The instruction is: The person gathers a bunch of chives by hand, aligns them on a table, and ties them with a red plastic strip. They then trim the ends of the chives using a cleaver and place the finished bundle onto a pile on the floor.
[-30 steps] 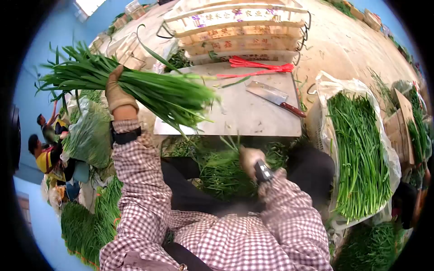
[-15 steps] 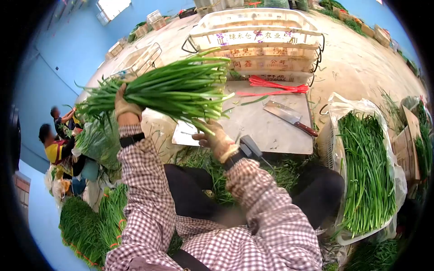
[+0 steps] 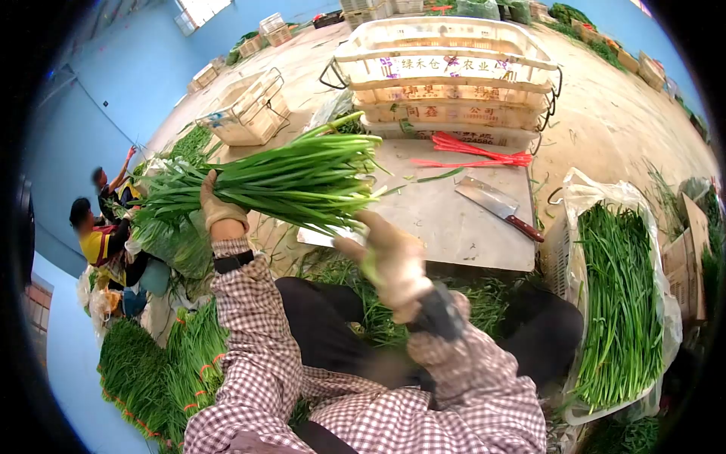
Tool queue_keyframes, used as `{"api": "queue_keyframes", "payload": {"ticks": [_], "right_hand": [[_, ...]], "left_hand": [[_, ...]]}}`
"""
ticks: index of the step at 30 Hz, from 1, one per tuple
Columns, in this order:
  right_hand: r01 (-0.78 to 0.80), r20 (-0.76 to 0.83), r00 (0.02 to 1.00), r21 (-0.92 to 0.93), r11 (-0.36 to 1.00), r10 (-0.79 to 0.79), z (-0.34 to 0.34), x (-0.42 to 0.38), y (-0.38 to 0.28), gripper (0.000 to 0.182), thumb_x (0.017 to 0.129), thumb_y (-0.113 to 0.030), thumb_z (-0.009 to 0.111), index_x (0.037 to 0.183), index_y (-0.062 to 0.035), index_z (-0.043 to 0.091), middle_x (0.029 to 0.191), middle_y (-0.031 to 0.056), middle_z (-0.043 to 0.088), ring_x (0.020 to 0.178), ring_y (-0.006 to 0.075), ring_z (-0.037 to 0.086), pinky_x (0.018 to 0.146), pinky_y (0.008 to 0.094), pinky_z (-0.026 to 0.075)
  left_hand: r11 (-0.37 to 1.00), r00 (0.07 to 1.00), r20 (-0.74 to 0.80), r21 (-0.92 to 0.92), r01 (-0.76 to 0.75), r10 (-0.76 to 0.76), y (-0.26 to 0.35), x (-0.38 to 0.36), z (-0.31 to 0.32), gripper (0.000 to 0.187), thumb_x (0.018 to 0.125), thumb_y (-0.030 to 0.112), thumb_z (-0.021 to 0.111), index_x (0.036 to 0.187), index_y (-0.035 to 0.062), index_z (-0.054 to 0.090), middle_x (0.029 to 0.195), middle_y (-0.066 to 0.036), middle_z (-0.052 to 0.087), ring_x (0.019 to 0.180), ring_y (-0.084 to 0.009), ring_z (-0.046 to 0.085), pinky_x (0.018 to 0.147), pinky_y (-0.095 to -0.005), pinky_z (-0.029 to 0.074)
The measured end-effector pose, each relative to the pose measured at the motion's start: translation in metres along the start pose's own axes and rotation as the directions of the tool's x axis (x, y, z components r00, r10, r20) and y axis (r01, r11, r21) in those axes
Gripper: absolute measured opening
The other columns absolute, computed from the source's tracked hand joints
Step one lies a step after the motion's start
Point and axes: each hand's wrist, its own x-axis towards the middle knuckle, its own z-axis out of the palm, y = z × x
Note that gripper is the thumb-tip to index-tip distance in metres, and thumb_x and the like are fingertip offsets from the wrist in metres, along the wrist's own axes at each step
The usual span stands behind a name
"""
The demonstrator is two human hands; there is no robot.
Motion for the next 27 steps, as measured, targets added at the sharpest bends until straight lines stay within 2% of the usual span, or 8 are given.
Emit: {"api": "queue_keyframes", "payload": {"ticks": [6, 8, 9, 11, 15, 20, 23, 27], "right_hand": [[-0.096, 0.291, 0.955, 0.491, 0.866, -0.059, -0.012, -0.009, 0.027, 0.011, 0.087, -0.01, 0.068, 0.089, 0.0004, 0.068, 0.073, 0.0039, 0.064, 0.068, 0.0087, 0.058, 0.061, 0.0256, 0.048], [-0.258, 0.698, 0.603, 0.628, 0.734, -0.386, -0.075, -0.026, 0.026, 0.007, 0.078, 0.003, 0.071, 0.081, 0.0004, 0.066, 0.073, 0.0029, 0.062, 0.065, 0.0123, 0.058, 0.056, 0.0254, 0.046], [-0.162, 0.604, 0.621, 0.722, 0.672, -0.499, -0.085, -0.028, 0.029, 0.011, 0.075, 0.003, 0.073, 0.083, 0.0005, 0.066, 0.08, 0.0045, 0.064, 0.068, 0.0134, 0.059, 0.056, 0.0259, 0.047], [-0.489, 0.577, 0.816, 0.651, 0.58, 0.039, -0.091, -0.037, 0.06, 0.015, 0.077, 0.001, 0.075, 0.089, 0.0008, 0.066, 0.082, 0.0036, 0.065, 0.07, 0.0125, 0.06, 0.058, 0.0254, 0.048], [-0.233, 0.069, 0.972, 0.194, 0.953, 0.224, -0.033, 0.015, 0.058, 0.045, 0.076, -0.017, 0.083, 0.115, -0.0065, 0.063, 0.087, -0.0021, 0.056, 0.081, 0.0081, 0.054, 0.07, 0.0231, 0.047], [0.155, -0.189, 0.982, 0.778, 0.608, -0.008, 0.031, 0.052, 0.086, 0.037, 0.09, 0.001, 0.065, 0.125, -0.0094, 0.058, 0.107, 0.0038, 0.061, 0.093, 0.0146, 0.06, 0.081, 0.0284, 0.052], [0.239, -0.233, 0.962, 0.457, 0.857, -0.144, 0.012, 0.041, 0.124, 0.021, 0.092, -0.009, 0.065, 0.113, -0.0052, 0.064, 0.101, 0.0032, 0.066, 0.089, 0.0124, 0.061, 0.079, 0.0253, 0.051], [-0.372, -0.102, 0.9, 0.331, 0.867, 0.425, -0.058, 0.007, 0.162, 0.011, 0.091, -0.015, 0.067, 0.094, -0.0049, 0.07, 0.082, 0.0005, 0.061, 0.073, 0.0094, 0.054, 0.064, 0.0238, 0.044]], "left_hand": [[0.999, 0.998, -0.051, 0.009, -0.032, 0.033, -0.015, -0.017, -0.009, 0.032, 0.086, 0.035, 0.063, 0.107, 0.0102, 0.062, 0.121, -0.012, 0.06, 0.107, -0.0328, 0.056, 0.098, -0.0513, 0.045], [1.0, 0.999, -0.033, -0.001, 0.028, -0.028, -0.009, -0.006, -0.023, 0.035, 0.084, 0.034, 0.066, 0.109, 0.0093, 0.062, 0.12, -0.011, 0.06, 0.107, -0.032, 0.056, 0.098, -0.051, 0.045], [1.0, 0.999, -0.03, -0.005, 0.027, -0.027, -0.007, -0.002, -0.027, 0.036, 0.083, 0.034, 0.067, 0.109, 0.009, 0.062, 0.12, -0.011, 0.06, 0.106, -0.0318, 0.056, 0.097, -0.0507, 0.045], [0.999, 0.999, -0.023, 0.007, 0.043, -0.043, -0.007, 0.002, -0.036, 0.037, 0.082, 0.033, 0.069, 0.109, 0.0084, 0.062, 0.12, -0.011, 0.06, 0.104, -0.0313, 0.057, 0.097, -0.05, 0.045], [0.994, 0.993, 0.043, -0.013, 0.108, -0.107, -0.019, 0.002, -0.043, 0.032, 0.081, 0.033, 0.071, 0.101, 0.0085, 0.066, 0.114, -0.009, 0.064, 0.101, -0.0307, 0.059, 0.094, -0.049, 0.047], [0.992, 0.991, 0.044, 0.021, 0.128, -0.129, -0.035, -0.022, -0.042, 0.026, 0.08, 0.026, 0.073, 0.098, 0.0077, 0.067, 0.101, -0.007, 0.069, 0.089, -0.0284, 0.064, 0.088, -0.0452, 0.053], [0.995, 0.993, 0.066, 0.011, 0.099, -0.099, -0.029, -0.035, -0.044, 0.03, 0.08, 0.026, 0.074, 0.102, 0.0068, 0.067, 0.102, -0.008, 0.069, 0.089, -0.0284, 0.064, 0.086, -0.0447, 0.054], [1.0, 0.898, 0.439, -0.003, -0.001, 0.002, -0.001, -0.006, -0.086, 0.027, 0.083, 0.025, 0.073, 0.098, 0.0041, 0.065, 0.095, -0.009, 0.067, 0.092, -0.0237, 0.063, 0.087, -0.0432, 0.054]]}}
